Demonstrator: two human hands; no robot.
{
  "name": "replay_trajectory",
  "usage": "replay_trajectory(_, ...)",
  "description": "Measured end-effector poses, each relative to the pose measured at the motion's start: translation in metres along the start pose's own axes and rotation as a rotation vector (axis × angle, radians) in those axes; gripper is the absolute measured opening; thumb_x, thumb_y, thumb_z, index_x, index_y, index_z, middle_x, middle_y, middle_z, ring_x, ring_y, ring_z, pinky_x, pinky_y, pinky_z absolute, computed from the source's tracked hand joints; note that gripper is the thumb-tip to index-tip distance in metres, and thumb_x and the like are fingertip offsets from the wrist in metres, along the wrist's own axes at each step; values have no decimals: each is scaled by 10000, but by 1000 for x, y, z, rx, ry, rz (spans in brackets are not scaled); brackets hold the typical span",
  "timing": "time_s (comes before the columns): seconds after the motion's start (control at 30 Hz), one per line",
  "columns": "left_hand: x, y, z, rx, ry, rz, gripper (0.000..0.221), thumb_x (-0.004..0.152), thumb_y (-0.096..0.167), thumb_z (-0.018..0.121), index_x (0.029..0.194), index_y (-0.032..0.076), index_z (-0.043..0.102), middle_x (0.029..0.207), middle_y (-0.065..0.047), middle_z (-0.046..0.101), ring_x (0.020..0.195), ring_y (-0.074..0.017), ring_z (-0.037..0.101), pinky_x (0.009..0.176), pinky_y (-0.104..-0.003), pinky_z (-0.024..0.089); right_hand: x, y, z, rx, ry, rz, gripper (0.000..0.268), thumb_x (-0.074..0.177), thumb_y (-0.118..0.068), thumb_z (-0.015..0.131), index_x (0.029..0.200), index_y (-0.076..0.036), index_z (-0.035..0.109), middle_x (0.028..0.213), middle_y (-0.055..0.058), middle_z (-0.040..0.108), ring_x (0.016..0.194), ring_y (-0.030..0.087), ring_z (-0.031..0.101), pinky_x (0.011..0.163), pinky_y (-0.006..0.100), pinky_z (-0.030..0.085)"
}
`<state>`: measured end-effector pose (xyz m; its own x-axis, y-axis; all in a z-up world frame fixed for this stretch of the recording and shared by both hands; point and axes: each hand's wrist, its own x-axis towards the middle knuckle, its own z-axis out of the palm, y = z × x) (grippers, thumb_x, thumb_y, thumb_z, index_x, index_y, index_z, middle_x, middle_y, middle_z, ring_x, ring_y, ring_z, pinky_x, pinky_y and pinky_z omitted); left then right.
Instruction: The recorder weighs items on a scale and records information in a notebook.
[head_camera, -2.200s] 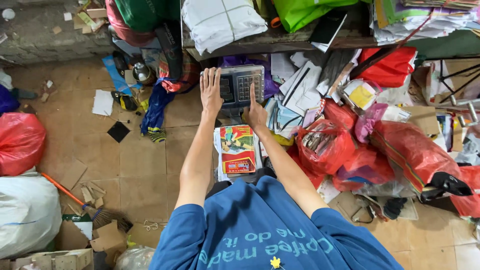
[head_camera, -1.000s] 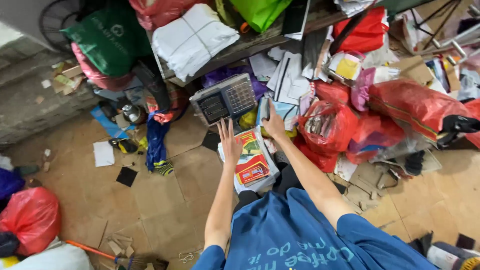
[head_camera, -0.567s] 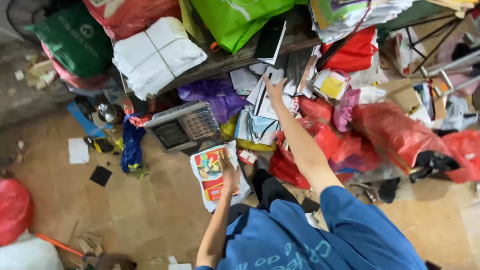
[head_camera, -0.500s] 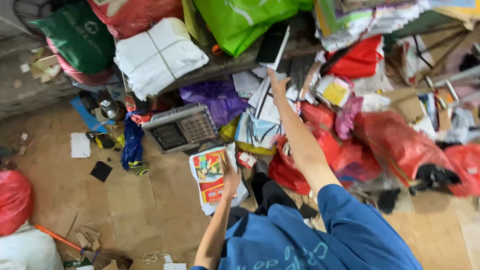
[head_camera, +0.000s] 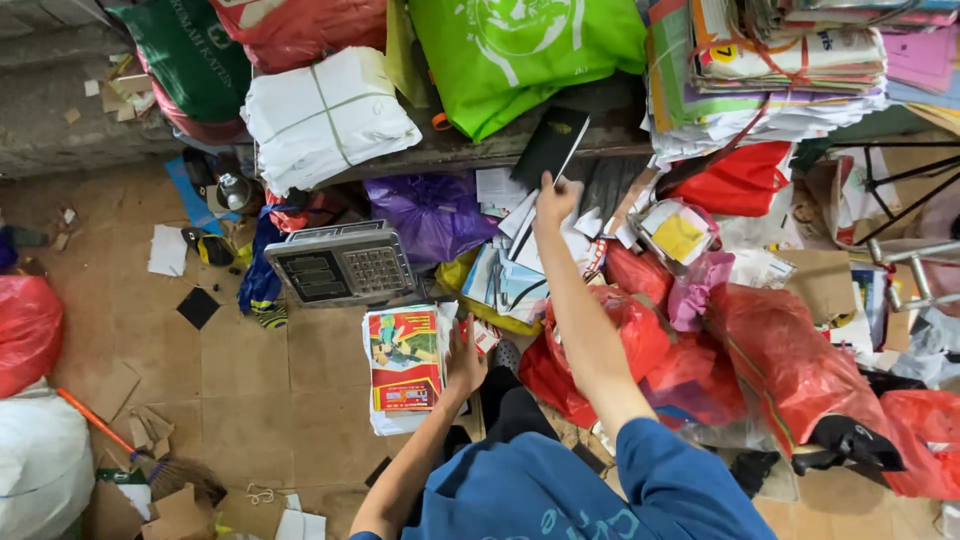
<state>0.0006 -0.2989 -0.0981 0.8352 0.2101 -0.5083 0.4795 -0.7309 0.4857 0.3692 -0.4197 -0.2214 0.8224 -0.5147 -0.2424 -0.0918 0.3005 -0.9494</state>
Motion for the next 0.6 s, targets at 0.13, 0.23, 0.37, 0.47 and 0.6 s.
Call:
replay_trajectory(0.13, 40, -40, 43, -93, 103, 38, 927, 835, 103, 699, 1600, 157, 176, 1634, -220, 242, 1507, -404, 265, 1140, -533, 368, -102, -40, -54, -15, -127, 79, 365, 919, -195, 830, 767, -37, 539, 598, 2, 486, 427, 107, 449, 369, 298, 366)
replay_trajectory(0.23, 40, -50, 39, -265, 243, 73, 668, 843, 63, 667, 1479, 97, 468, 1455, -207, 531, 1344, -369, 500, 1095, -454, 451, -171, -50, -90, -57, -239, 148, 274, 895, -200, 817, 818, -36, 611, 607, -6, 504, 428, 94, 439, 366, 286, 348)
replay_trajectory(0.37, 50, -78, 44, -787, 248, 19, 371, 904, 44, 552, 1248, 41, 690, 1158, -120, 754, 1044, -226, 711, 899, -343, 570, -234, -58, -124, -226, -336, 146, 265, 902, -218, 808, 857, -19, 638, 638, -10, 544, 439, 79, 441, 376, 271, 356)
replay_trajectory(0.47, 41, -86, 37, -982, 234, 95, 267, 967, 61, 559, 1169, -3, 722, 1056, -98, 783, 947, -169, 726, 833, -299, 573, -261, -72, -148, -305, -402, 136, 251, 897, -219, 801, 888, -16, 653, 660, -6, 589, 438, 75, 450, 383, 263, 358)
replay_trajectory(0.6, 10, -103, 4, -910, 178, 259, 220, 977, 73, 614, 1127, -33, 735, 1002, -90, 784, 910, -141, 722, 810, -281, 561, -304, -85, -168, -356, -461, 103, 238, 906, -212, 798, 934, -7, 681, 674, 6, 626, 461, 71, 501, 413, 250, 375)
